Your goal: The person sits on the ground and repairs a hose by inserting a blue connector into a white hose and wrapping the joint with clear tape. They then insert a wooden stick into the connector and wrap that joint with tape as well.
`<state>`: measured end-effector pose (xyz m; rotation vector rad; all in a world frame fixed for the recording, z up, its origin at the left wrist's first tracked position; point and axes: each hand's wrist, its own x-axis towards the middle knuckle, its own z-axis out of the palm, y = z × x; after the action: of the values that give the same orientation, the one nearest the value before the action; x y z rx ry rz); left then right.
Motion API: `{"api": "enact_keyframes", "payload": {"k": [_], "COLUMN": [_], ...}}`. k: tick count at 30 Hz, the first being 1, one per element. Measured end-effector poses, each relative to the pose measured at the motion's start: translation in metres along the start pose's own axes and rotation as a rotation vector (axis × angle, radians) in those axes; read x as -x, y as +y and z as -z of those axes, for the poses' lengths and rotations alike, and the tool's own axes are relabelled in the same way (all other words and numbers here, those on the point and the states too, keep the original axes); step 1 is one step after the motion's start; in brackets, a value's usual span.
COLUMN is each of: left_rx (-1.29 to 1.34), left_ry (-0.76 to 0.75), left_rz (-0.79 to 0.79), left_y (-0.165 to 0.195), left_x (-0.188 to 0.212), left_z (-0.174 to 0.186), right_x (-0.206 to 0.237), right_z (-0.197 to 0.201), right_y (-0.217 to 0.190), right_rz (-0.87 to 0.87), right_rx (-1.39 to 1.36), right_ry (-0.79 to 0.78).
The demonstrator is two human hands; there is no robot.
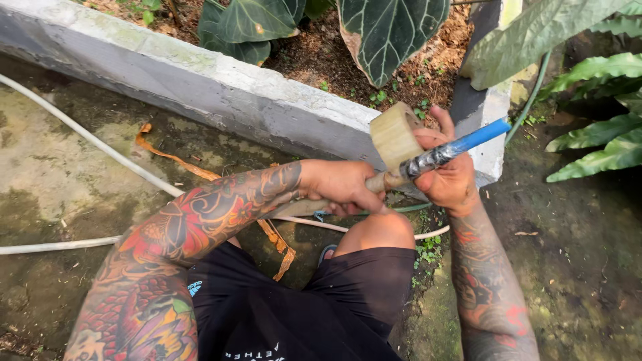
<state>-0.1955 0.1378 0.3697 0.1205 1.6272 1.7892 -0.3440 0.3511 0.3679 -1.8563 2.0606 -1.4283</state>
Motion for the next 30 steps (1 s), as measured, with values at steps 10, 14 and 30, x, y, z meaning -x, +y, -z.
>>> {"api": "enact_keyframes", "payload": {"k": [10, 14, 30], "left_rx": [0.261, 0.445, 0.365], "left_ry": [-0.421, -0.485, 0.033], "left_rz": [-0.173, -0.455, -0.941], "left_y": [-0.031, -0.039, -0.06], "left_x": [0.026, 0.049, -0.024], "left_z": [0.001, -0.006, 0.06], "right_x": [-0.061, -0.076, -0.104], "right_z": [-0.057, -0.059, 0.029], "right_y": [-0.03, -0.053, -0.058], "right_rz": [0.294, 0.221, -0.338], "right_rx": [-0.628, -0.794, -0.586], "right_ry": [-0.006, -0.129, -0.143]}}
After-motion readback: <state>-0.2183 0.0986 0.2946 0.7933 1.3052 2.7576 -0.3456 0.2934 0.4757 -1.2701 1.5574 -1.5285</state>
